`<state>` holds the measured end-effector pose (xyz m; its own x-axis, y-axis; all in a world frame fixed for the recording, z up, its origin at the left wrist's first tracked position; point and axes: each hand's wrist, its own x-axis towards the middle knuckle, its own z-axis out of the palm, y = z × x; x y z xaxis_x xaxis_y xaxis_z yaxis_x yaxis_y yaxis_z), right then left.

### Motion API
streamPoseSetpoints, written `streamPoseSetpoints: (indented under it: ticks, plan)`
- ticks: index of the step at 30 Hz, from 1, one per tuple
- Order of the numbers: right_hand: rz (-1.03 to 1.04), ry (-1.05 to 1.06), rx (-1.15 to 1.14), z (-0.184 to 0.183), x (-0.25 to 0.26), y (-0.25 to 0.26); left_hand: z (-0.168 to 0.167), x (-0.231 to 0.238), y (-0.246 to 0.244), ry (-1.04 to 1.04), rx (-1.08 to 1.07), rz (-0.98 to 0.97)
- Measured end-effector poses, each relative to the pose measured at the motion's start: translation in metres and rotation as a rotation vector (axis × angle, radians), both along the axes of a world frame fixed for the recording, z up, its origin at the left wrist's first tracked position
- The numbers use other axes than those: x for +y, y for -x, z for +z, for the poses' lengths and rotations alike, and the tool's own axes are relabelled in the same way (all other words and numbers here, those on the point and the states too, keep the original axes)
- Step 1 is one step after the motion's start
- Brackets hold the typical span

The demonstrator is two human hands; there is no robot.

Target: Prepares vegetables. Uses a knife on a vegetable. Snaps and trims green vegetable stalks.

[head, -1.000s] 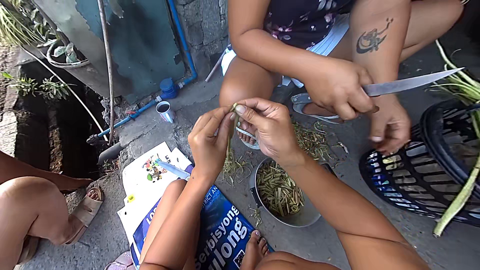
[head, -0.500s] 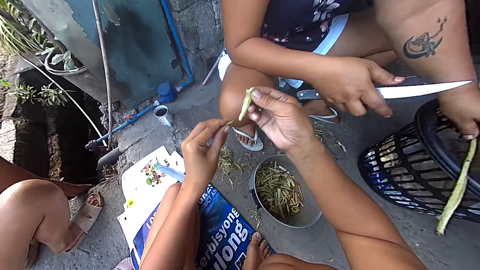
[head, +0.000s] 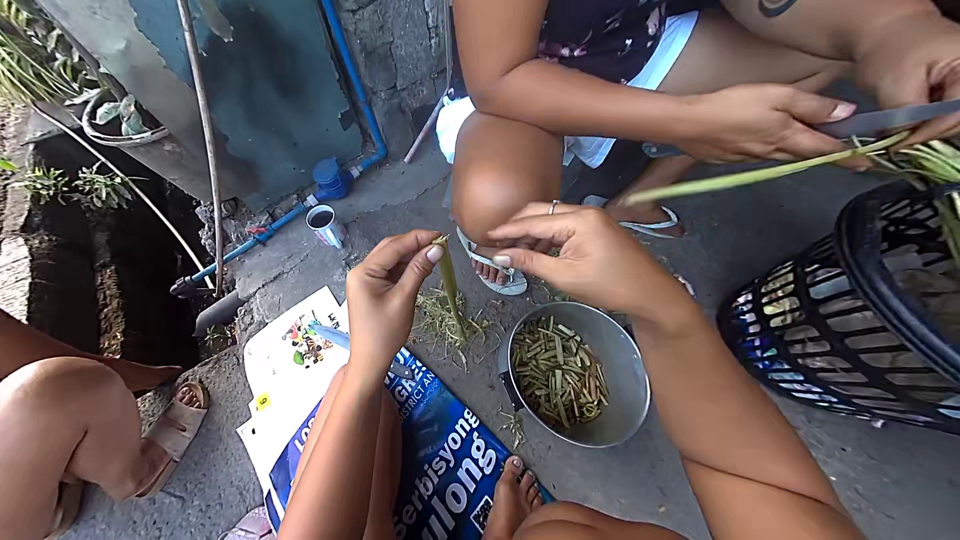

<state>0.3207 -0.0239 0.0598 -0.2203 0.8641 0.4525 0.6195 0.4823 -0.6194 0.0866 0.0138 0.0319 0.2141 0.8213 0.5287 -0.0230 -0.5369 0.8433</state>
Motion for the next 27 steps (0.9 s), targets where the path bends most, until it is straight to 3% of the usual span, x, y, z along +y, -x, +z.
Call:
streamPoseSetpoints:
  ticks: [2,5,14,23,27]
  plan:
    - [0.039,-0.066,0.192,0.004,0.001,0.018,0.000,-0.002,-0.001,0.009,0.000,-0.007]
    - [0.055,-0.083,0.299,0.006,0.003,0.034,0.000,-0.004,-0.002,-0.015,0.025,0.005]
    - [-0.019,-0.271,0.169,0.000,0.007,0.046,0.001,-0.007,-0.003,-0.135,0.140,0.090]
    - [-0.022,-0.220,0.162,-0.002,0.008,0.048,0.001,-0.010,-0.003,-0.243,0.225,0.167]
    - [-0.025,-0.131,0.316,-0.006,0.010,0.054,0.001,-0.012,-0.003,-0.286,0.240,0.167]
